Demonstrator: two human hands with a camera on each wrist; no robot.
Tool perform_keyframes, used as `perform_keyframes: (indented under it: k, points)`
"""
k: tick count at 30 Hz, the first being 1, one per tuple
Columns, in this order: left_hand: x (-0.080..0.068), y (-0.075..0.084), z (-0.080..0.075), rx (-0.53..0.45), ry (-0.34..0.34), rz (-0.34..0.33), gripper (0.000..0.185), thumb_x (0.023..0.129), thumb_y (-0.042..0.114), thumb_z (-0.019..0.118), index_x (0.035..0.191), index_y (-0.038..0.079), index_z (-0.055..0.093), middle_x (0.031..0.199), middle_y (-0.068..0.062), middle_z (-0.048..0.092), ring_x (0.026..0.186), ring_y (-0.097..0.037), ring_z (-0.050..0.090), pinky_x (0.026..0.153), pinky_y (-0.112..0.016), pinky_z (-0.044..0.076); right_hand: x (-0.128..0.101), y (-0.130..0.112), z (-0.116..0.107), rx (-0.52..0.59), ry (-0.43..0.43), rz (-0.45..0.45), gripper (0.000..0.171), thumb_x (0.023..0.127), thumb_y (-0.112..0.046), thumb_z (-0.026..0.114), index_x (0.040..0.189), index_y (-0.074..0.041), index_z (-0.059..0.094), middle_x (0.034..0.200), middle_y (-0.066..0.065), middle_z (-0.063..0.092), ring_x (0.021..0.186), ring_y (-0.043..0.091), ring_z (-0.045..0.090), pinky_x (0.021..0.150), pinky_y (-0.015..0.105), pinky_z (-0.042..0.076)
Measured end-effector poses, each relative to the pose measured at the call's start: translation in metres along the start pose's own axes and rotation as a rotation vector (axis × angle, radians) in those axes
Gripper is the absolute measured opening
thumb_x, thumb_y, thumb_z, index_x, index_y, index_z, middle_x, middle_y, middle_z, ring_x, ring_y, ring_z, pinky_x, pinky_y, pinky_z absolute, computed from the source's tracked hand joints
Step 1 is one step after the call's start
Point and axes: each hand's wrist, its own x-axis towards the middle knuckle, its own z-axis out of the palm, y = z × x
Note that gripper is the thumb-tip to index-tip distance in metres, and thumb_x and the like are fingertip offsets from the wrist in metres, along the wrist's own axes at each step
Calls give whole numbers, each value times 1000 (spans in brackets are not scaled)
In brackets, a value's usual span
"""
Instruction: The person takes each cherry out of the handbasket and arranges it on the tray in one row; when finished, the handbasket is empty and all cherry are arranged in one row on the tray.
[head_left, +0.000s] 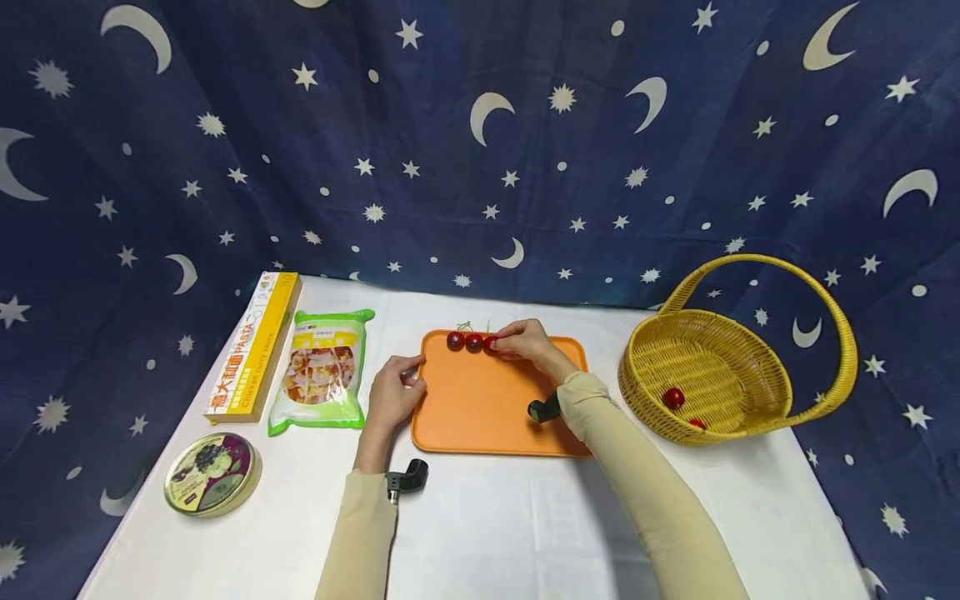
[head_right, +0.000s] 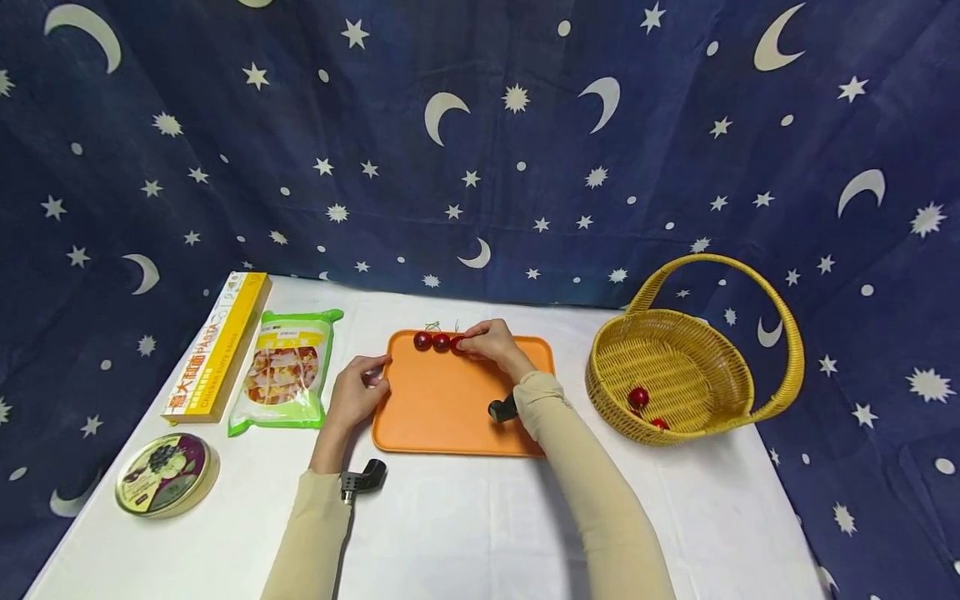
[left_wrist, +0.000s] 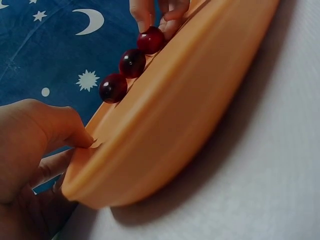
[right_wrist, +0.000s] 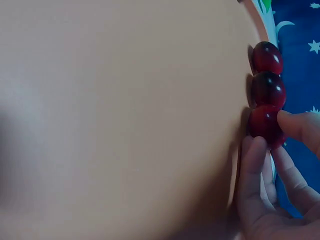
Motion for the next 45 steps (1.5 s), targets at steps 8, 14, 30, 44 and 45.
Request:
perform_keyframes:
  k: [8,14,30,44,45]
  points:
    - [2,3,2,-12,-5,8,43,77,1,66,120,2,70,105,-13,65,77,-22,66,72,-35,48,-1,-1,-2,-24,48,10,26,82,3,74,106,12,68,93,20,72,69,18,72,70,35,57]
    - [2,6,5,-14,-6,6,43,77,1,66,120,3,70,104,-13,65,76,-22,66,72,-36,48,-3,0,-6,-42,68,5,25,81,1,75,104,10,68,88,16,72,67,15,71,67,33,57]
    - [1,9,5,-9,-9,7,44,78,2,66,122,2,69,105,-14,65,78,-22,66,72,-34,48,-21,-8,-36,-107,53,-24,27,85,0,71,108,13,64,96,28,70,75,25,72,78,43,56]
    - [-2,5,-1,15,-9,0,44,78,2,67,122,0,68,106,-15,65,80,-24,67,74,-37,48,-53,-13,-131,-152,83,-58,36,92,-6,63,119,16,58,91,9,71,70,9,68,72,31,57]
    - [-2,5,-1,15,-8,0,44,78,2,67,122,0,68,106,-15,65,80,-24,67,74,-37,49,-56,-14,-136,-136,79,-63,35,93,-6,62,120,16,57,91,8,72,71,9,69,72,30,57]
